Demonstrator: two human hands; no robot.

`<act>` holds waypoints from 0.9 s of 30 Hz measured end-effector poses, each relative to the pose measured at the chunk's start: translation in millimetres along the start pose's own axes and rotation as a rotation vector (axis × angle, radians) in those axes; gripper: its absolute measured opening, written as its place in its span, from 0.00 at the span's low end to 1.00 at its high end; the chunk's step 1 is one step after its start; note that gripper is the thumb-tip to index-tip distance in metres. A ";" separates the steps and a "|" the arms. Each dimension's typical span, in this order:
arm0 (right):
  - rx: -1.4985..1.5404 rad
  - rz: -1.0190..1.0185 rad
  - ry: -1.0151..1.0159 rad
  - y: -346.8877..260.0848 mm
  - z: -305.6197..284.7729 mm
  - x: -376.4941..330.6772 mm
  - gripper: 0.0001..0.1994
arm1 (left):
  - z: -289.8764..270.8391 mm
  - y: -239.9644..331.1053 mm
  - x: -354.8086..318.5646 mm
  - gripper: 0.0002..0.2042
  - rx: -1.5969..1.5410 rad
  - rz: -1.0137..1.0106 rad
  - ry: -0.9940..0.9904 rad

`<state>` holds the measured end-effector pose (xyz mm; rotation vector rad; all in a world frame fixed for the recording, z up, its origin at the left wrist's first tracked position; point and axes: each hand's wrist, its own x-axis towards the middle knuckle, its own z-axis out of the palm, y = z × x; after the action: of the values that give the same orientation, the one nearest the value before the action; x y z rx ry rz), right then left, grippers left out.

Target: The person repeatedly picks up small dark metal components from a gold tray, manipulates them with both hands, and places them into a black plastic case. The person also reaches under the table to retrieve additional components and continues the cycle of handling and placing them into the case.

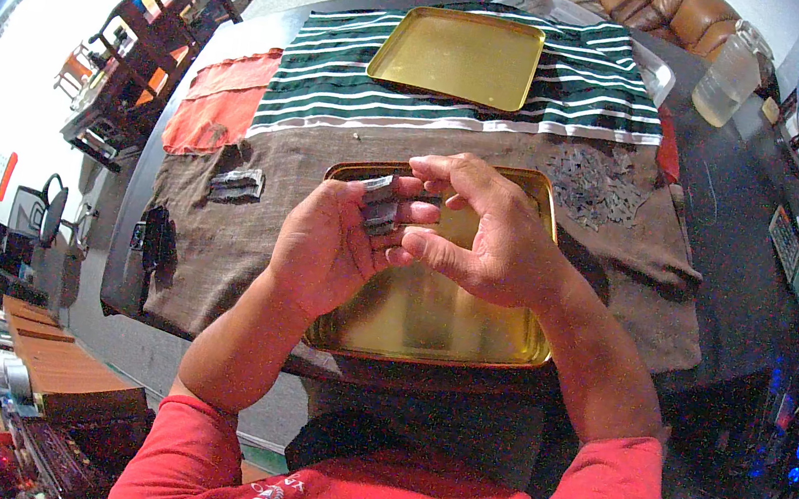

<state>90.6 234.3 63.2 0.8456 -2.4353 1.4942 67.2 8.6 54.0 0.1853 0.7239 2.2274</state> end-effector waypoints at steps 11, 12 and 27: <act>0.014 0.031 -0.009 -1.1 -0.6 -1.0 0.33 | -0.9 0.6 1.4 0.25 -0.082 -0.010 -0.023; 0.008 0.027 -0.008 -1.1 -0.5 -0.9 0.33 | 0.0 0.7 1.2 0.25 -0.084 -0.006 -0.044; -0.065 -0.026 -0.002 -1.2 0.1 -0.1 0.35 | -1.6 -1.1 2.2 0.30 -0.124 -0.008 -0.069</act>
<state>91.4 233.8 64.1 0.8635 -2.4501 1.3972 65.8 10.1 51.9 0.1965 0.5467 2.2389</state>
